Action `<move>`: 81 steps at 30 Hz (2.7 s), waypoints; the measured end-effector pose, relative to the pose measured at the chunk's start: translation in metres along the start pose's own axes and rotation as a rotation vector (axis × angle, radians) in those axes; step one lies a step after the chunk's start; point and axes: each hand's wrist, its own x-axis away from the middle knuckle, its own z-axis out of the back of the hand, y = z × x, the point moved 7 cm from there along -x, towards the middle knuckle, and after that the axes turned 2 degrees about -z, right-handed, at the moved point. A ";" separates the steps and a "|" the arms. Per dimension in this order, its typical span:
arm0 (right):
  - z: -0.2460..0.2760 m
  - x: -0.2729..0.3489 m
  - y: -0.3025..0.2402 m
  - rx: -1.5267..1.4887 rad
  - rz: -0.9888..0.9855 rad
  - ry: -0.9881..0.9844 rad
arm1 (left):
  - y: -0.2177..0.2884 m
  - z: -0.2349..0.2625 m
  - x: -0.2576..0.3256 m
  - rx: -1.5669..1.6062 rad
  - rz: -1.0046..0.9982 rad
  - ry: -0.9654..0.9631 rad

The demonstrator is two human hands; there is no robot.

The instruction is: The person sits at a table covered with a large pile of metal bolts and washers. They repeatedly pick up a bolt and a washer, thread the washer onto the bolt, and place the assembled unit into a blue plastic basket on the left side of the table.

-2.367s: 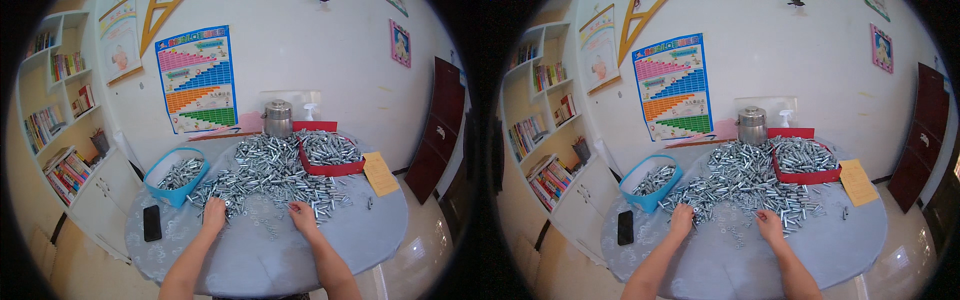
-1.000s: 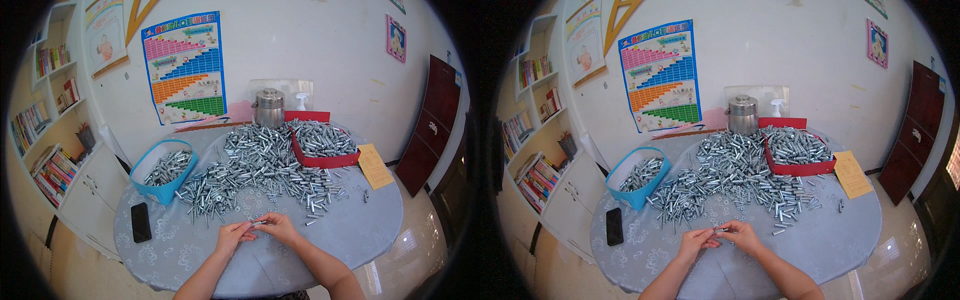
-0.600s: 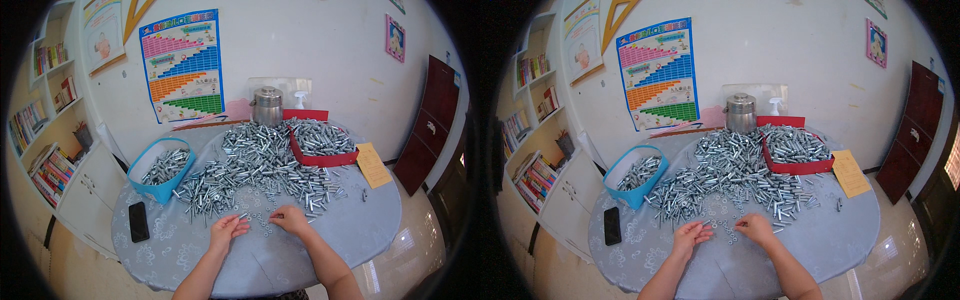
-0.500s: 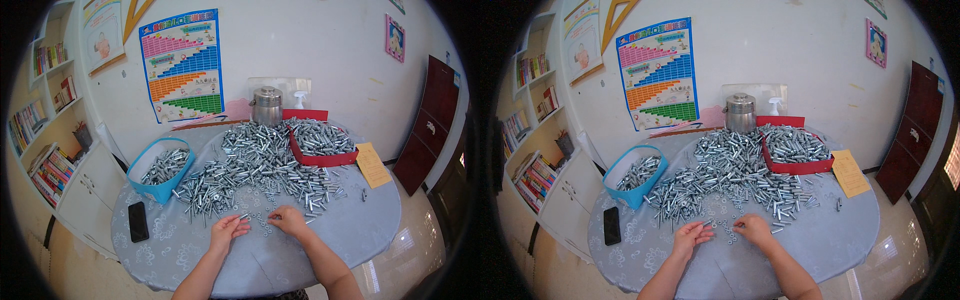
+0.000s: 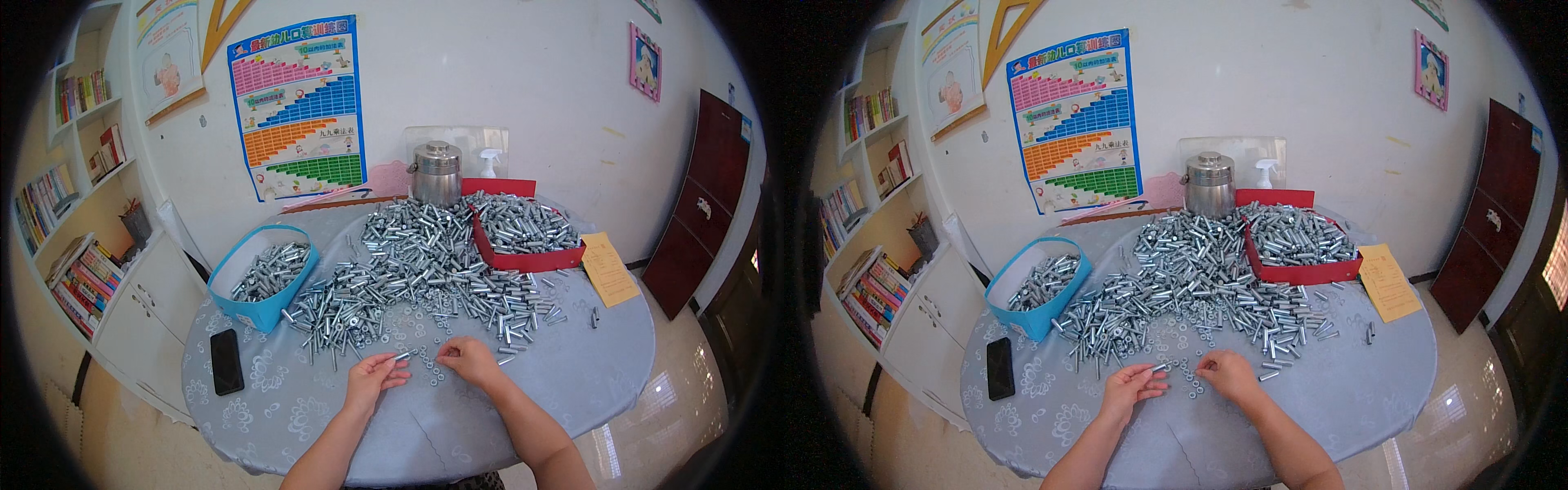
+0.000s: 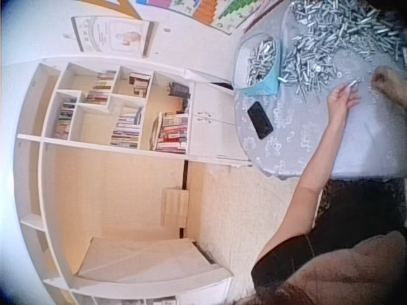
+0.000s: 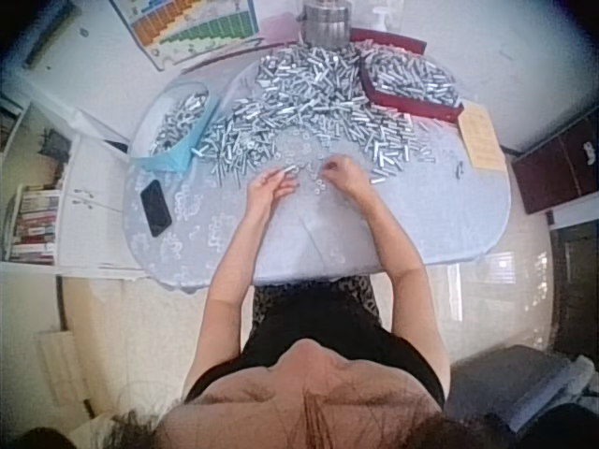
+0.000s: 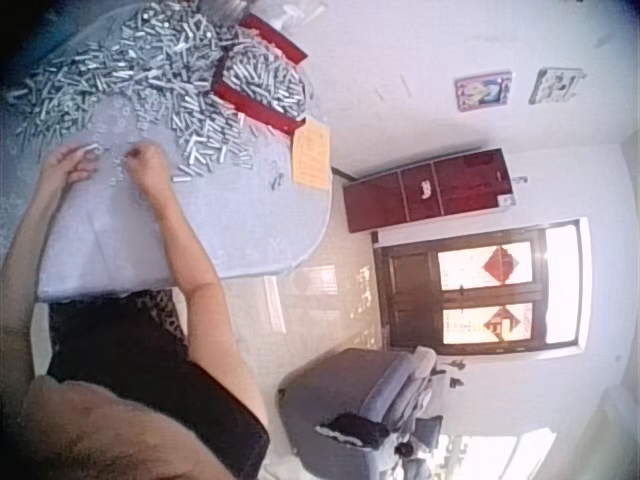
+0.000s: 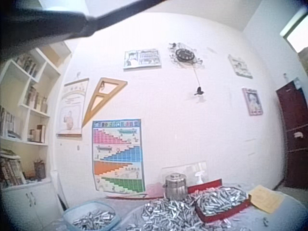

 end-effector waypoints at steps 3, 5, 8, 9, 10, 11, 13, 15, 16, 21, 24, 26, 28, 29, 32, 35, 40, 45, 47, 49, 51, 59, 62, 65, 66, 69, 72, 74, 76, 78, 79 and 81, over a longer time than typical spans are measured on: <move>-0.005 -0.002 0.008 -0.390 -0.089 0.003 | -0.002 -0.001 0.000 -0.010 0.020 -0.013; -0.008 -0.001 -0.002 -0.660 -0.047 -0.050 | -0.004 -0.002 0.000 -0.017 0.048 -0.027; -0.010 0.001 -0.015 -0.805 -0.036 -0.113 | -0.007 -0.005 0.001 -0.021 0.091 -0.059; -0.011 0.002 -0.017 -0.810 -0.041 -0.130 | -0.008 -0.006 0.002 -0.018 0.098 -0.078; -0.011 0.003 -0.017 -0.812 -0.046 -0.128 | -0.009 -0.008 0.002 -0.016 0.105 -0.098; -0.011 0.003 -0.017 -0.814 -0.051 -0.127 | -0.009 -0.008 0.003 -0.014 0.116 -0.105; -0.012 0.004 -0.017 -0.779 -0.041 -0.109 | -0.009 -0.010 0.003 -0.011 0.137 -0.119; -0.013 0.003 -0.015 -0.702 -0.011 -0.078 | -0.011 -0.008 0.003 0.012 0.146 -0.128; -0.011 0.003 -0.019 -0.628 0.045 -0.056 | -0.013 -0.008 0.002 0.023 0.150 -0.131; -0.005 0.010 -0.043 -0.290 0.326 0.065 | -0.016 -0.004 0.001 0.042 0.159 -0.104; -0.006 0.011 -0.041 -0.379 0.246 0.078 | -0.014 -0.004 0.001 0.058 0.137 -0.087; -0.004 0.004 -0.021 -0.340 0.174 0.159 | -0.012 -0.004 0.000 0.061 0.120 -0.067; 0.001 0.001 -0.009 -0.193 0.142 0.181 | -0.011 -0.001 -0.001 0.054 0.104 -0.038; 0.003 0.001 -0.007 -0.066 0.144 0.164 | -0.010 -0.001 0.000 0.058 0.099 -0.037; 0.001 0.003 -0.010 0.133 0.261 0.172 | -0.009 -0.002 0.000 0.065 0.091 -0.042; 0.001 0.006 -0.017 0.172 0.305 0.178 | -0.009 -0.001 0.000 0.066 0.095 -0.043; -0.002 0.004 -0.009 -0.195 0.028 0.079 | -0.009 -0.001 0.000 0.053 0.099 -0.039; -0.014 0.002 -0.011 -0.772 -0.038 -0.078 | -0.012 -0.002 0.001 0.006 0.134 -0.048; -0.018 0.001 -0.011 -0.748 -0.044 -0.117 | -0.014 -0.002 0.001 0.001 0.152 -0.067; -0.020 0.001 -0.010 -0.743 -0.047 -0.138 | -0.015 -0.004 0.002 0.005 0.170 -0.091; -0.023 0.001 -0.009 -0.755 -0.042 -0.148 | -0.016 -0.004 0.002 0.005 0.183 -0.094; -0.025 0.002 -0.008 -0.686 -0.047 -0.150 | -0.016 -0.008 0.004 0.046 0.226 -0.142; -0.012 0.005 -0.018 -0.347 0.054 -0.171 | -0.016 -0.003 0.001 0.099 0.206 -0.121; -0.006 0.010 -0.022 -0.078 0.228 -0.275 | -0.015 0.000 0.000 0.134 0.179 -0.102; -0.007 0.012 -0.025 -0.032 0.286 -0.319 | -0.014 0.000 -0.001 0.139 0.175 -0.099; -0.012 0.014 -0.026 0.106 0.335 -0.326 | -0.016 0.002 -0.003 0.177 0.169 -0.105; -0.010 0.017 -0.033 0.105 0.335 -0.328 | -0.012 0.003 -0.002 0.258 0.156 -0.125; -0.009 0.016 -0.028 0.066 0.293 -0.271 | -0.011 0.002 -0.002 0.299 0.155 -0.138; -0.005 0.012 -0.027 -0.036 0.225 -0.216 | -0.013 0.002 -0.003 0.317 0.164 -0.145; 0.002 0.008 -0.030 -0.197 0.129 -0.160 | -0.010 0.000 -0.001 0.287 0.166 -0.139; 0.004 0.007 -0.031 -0.269 0.129 -0.119 | -0.009 -0.002 0.000 0.272 0.168 -0.137; 0.009 0.006 -0.032 -0.413 0.132 -0.036 | -0.012 -0.002 0.000 0.235 0.183 -0.138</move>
